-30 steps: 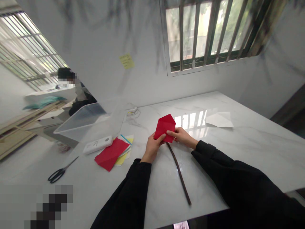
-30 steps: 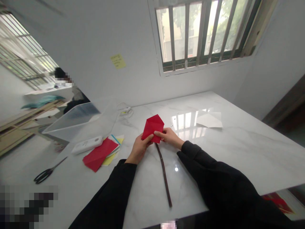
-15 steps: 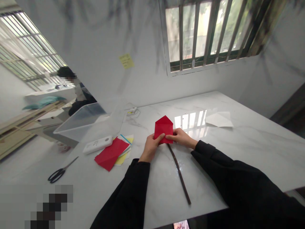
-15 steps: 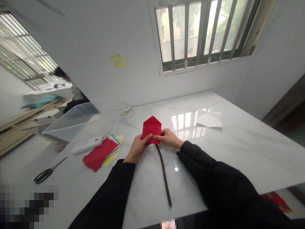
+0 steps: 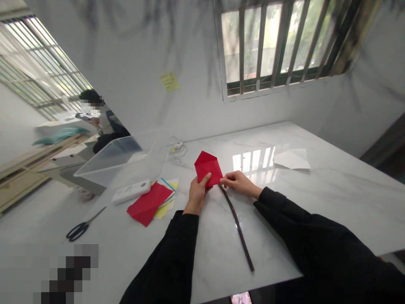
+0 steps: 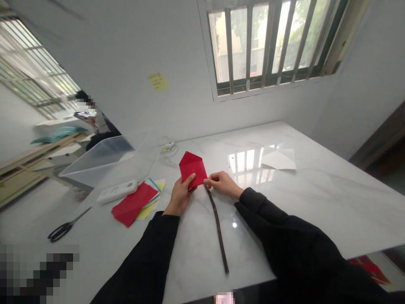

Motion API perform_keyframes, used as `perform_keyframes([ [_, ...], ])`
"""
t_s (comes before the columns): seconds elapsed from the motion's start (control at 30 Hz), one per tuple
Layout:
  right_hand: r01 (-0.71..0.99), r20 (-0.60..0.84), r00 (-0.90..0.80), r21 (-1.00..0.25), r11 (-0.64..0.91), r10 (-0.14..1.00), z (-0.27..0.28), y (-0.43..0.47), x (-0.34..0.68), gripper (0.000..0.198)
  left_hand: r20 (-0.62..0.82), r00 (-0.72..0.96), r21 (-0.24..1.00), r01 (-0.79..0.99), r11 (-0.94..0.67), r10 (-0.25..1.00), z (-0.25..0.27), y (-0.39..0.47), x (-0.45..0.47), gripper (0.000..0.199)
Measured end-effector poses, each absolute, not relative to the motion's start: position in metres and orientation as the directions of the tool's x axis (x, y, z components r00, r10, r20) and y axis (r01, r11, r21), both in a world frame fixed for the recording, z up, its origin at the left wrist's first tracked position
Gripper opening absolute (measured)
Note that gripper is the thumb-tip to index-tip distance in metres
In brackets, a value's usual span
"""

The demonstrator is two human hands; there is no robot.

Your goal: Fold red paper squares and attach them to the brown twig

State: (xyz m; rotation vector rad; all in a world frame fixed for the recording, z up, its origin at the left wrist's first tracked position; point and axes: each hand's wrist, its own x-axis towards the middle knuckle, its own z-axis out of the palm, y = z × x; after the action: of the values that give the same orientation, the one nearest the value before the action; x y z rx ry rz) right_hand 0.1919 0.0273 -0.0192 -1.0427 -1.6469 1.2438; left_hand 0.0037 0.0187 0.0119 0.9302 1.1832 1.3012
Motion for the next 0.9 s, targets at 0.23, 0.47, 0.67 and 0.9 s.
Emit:
perform_keyframes([
  [0.23, 0.122, 0.166, -0.328, -0.969, 0.216, 0.930, -0.024, 0.029, 0.191, 0.050, -0.109, -0.112, 0.977, -0.197, 0.085, 0.988, 0.013, 0.018, 0.005, 0.052],
  [0.47, 0.142, 0.163, -0.372, -0.963, 0.229, 0.914, -0.022, 0.028, 0.193, 0.050, -0.091, -0.112, 0.979, -0.190, 0.068, 0.990, 0.009, 0.020, 0.005, 0.055],
  [0.67, 0.166, 0.164, -0.362, -0.957, 0.236, 0.918, -0.018, 0.026, 0.193, 0.045, -0.067, -0.098, 0.984, -0.170, 0.050, 0.993, 0.006, 0.022, 0.005, 0.057],
  [0.9, 0.113, 0.154, -0.366, -0.972, 0.208, 0.918, -0.021, 0.027, 0.192, 0.044, -0.023, -0.098, 0.991, -0.136, 0.009, 0.995, 0.001, 0.024, 0.005, 0.058],
])
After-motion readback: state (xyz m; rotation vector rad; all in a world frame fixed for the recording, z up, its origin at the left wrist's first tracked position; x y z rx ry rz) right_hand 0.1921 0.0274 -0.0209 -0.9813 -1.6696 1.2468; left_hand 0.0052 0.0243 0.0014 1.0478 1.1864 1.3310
